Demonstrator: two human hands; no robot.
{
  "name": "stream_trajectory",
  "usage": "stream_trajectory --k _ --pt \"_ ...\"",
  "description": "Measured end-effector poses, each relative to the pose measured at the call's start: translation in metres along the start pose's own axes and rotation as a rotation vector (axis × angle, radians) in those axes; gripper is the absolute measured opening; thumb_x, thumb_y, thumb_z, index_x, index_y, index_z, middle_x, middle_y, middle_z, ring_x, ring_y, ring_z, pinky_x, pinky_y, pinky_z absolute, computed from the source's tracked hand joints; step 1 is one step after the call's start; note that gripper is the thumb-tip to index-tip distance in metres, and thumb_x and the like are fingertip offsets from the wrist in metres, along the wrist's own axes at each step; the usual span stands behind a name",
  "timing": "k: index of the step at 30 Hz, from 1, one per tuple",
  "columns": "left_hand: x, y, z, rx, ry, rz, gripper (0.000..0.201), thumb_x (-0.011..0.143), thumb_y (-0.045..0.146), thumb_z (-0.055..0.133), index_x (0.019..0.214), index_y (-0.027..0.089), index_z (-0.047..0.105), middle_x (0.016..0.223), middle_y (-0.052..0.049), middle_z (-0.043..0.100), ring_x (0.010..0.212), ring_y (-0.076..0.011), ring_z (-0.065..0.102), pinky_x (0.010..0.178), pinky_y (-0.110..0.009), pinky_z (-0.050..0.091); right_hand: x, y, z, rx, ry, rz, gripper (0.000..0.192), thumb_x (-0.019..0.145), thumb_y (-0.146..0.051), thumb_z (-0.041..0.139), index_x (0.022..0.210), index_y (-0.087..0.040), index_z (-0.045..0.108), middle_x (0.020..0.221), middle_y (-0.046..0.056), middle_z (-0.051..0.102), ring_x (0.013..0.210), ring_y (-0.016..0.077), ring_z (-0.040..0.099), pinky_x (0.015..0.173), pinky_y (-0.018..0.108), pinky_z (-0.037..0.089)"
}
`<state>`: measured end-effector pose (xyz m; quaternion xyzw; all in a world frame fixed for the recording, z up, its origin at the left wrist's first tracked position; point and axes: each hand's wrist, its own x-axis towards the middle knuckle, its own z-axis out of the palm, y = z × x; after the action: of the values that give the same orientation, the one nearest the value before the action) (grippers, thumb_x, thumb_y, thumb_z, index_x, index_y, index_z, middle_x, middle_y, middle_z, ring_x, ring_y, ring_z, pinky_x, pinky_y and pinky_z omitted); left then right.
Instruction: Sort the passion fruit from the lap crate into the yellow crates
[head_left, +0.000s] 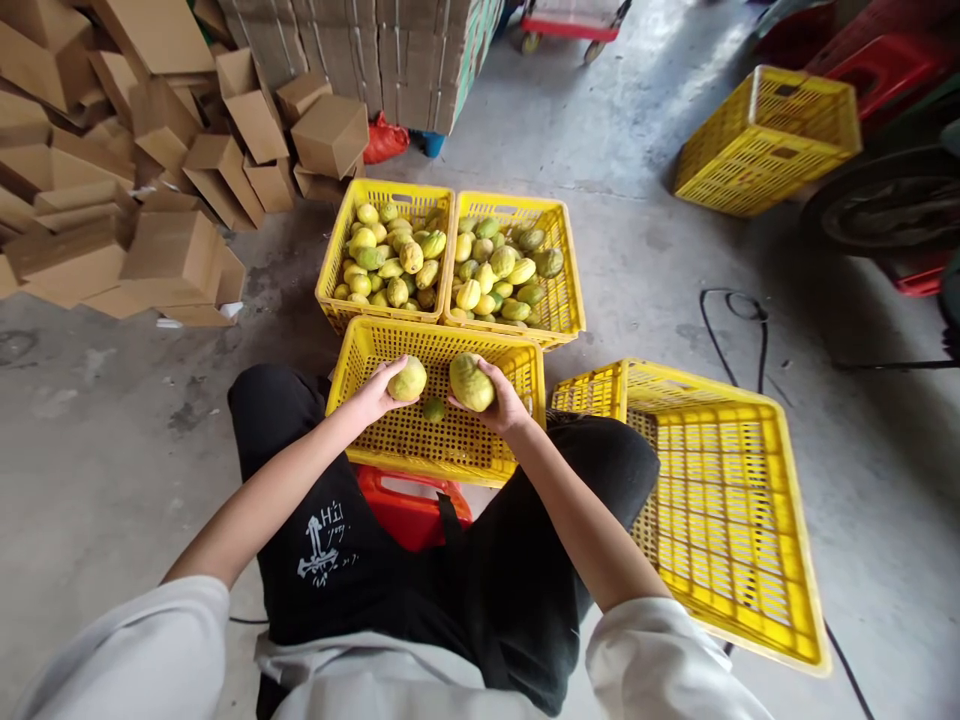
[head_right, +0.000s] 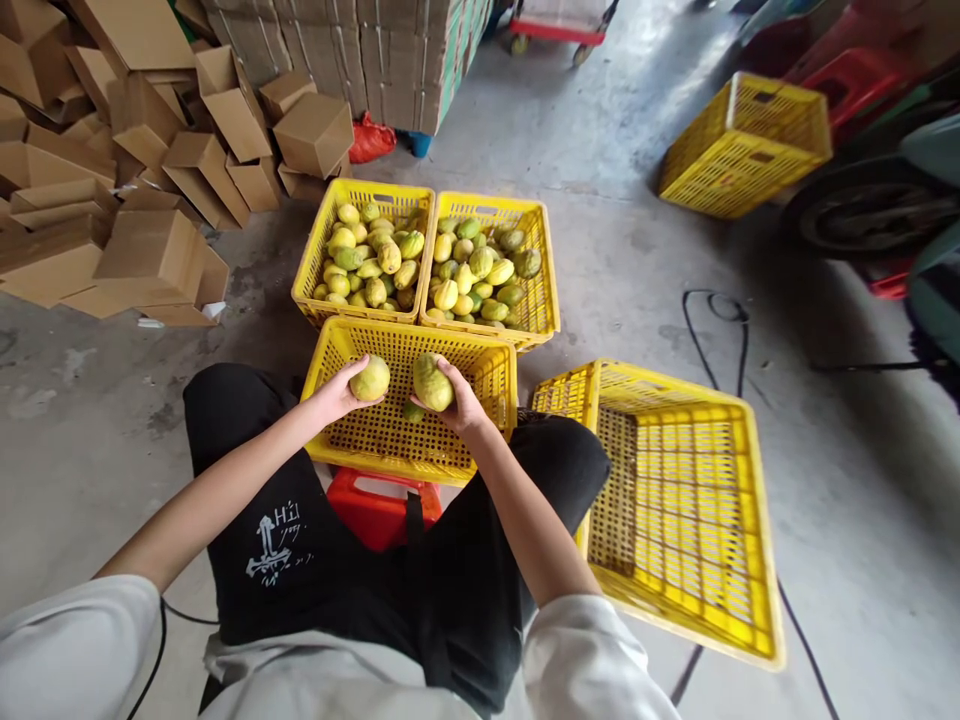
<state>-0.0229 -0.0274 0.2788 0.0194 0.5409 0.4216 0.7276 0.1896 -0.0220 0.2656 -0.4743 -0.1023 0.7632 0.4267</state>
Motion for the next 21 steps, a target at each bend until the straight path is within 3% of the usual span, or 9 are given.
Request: stream_trajectory --k 5,10,15,18,21 --pt "-0.006 0.001 -0.011 0.046 0.014 -0.015 0.025 0.077 0.027 0.081 0.092 0.020 0.062 0.095 -0.006 0.069 0.087 -0.0225 0.071 0.081 -0.041 0.061 0.002 0.003 0.000 -0.020 -0.021 0.128 0.029 0.072 -0.040 0.069 0.096 -0.026 0.061 0.087 0.005 0.072 0.088 0.0295 0.073 0.078 0.052 0.064" --pt "-0.005 0.000 -0.028 0.033 0.097 -0.125 0.020 0.085 0.033 0.071 0.096 0.017 0.064 0.089 -0.010 0.069 0.074 -0.0223 0.070 0.066 -0.038 0.063 -0.006 0.018 -0.011 -0.083 0.112 0.285 0.019 0.082 -0.036 0.059 0.097 -0.023 0.059 0.086 0.006 0.071 0.078 0.0256 0.073 0.068 0.043 0.064" --pt "-0.010 0.007 -0.045 -0.044 0.151 -0.113 0.017 0.092 0.032 0.062 0.096 0.016 0.061 0.086 -0.008 0.067 0.068 -0.0206 0.069 0.060 -0.038 0.063 -0.028 0.050 -0.023 -0.105 0.206 0.618 0.030 0.094 -0.043 0.042 0.099 -0.018 0.057 0.080 0.010 0.066 0.069 0.0226 0.070 0.053 0.032 0.060" --pt "-0.018 0.011 -0.055 -0.080 0.166 -0.109 0.018 0.094 0.034 0.059 0.097 0.015 0.060 0.085 -0.008 0.067 0.068 -0.0202 0.068 0.059 -0.037 0.063 -0.016 0.055 -0.003 -0.218 0.224 0.689 0.030 0.096 -0.045 0.044 0.101 -0.017 0.056 0.081 0.010 0.063 0.069 0.0222 0.067 0.051 0.032 0.060" --pt "-0.022 0.011 -0.062 -0.086 0.206 -0.133 0.020 0.094 0.035 0.058 0.100 0.016 0.060 0.084 -0.008 0.066 0.068 -0.0195 0.068 0.059 -0.036 0.063 0.022 0.029 0.050 -0.299 0.213 0.615 0.032 0.095 -0.048 0.051 0.106 -0.018 0.053 0.088 0.011 0.061 0.072 0.0220 0.066 0.050 0.034 0.060"
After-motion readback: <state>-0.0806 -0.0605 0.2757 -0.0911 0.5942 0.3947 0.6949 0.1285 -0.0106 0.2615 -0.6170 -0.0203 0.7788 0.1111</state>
